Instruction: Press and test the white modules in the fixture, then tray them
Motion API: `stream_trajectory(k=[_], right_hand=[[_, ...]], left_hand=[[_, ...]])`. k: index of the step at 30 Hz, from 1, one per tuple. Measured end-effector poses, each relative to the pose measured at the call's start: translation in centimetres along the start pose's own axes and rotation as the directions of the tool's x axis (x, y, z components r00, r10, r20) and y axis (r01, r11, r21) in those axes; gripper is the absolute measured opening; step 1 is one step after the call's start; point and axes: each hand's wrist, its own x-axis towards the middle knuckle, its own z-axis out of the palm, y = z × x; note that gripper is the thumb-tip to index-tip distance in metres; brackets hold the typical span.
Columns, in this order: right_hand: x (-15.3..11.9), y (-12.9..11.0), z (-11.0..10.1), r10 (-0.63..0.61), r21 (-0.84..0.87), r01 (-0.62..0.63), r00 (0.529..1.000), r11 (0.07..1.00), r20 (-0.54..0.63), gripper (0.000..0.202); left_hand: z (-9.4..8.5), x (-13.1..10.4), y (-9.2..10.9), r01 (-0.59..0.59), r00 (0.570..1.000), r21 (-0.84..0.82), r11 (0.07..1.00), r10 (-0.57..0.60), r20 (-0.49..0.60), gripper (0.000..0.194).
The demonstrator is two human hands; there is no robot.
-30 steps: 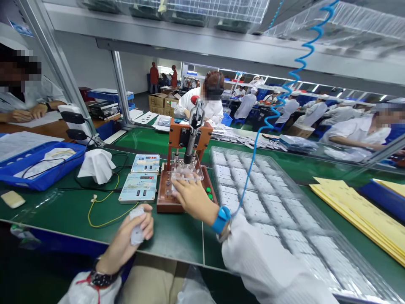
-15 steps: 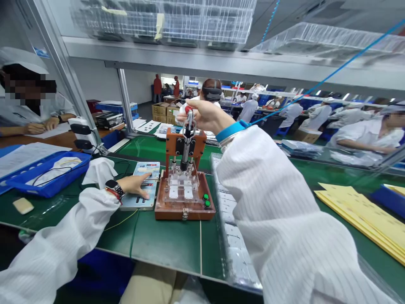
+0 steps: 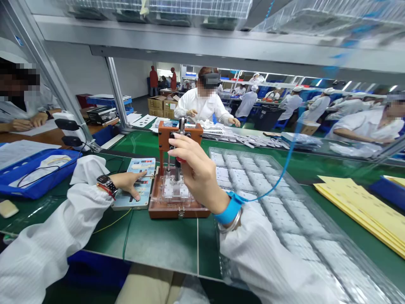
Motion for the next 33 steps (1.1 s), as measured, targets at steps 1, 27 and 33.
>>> stream_trajectory(k=[1, 27, 33], right_hand=[[-0.5, 0.2, 0.3, -0.014, -0.010, 0.014, 1.000, 1.000, 0.010, 0.027], [-22.3, 4.8, -20.7, 0.737, -0.439, -0.791, 0.586, 0.427, -0.337, 0.044], [-23.7, 3.3, -20.9, 0.788, -0.328, -0.850, 0.513, 0.411, -0.341, 0.047]], left_hand=[[0.0, 0.0, 0.1, 0.008, 1.000, -0.002, 1.000, -0.008, -0.002, 0.127], [-0.4, -1.9, -1.2, -0.023, 1.000, -0.087, 0.996, 0.024, 0.004, 0.121], [0.4, -1.4, -2.0, -0.025, 0.997, -0.100, 0.995, 0.018, -0.071, 0.100]])
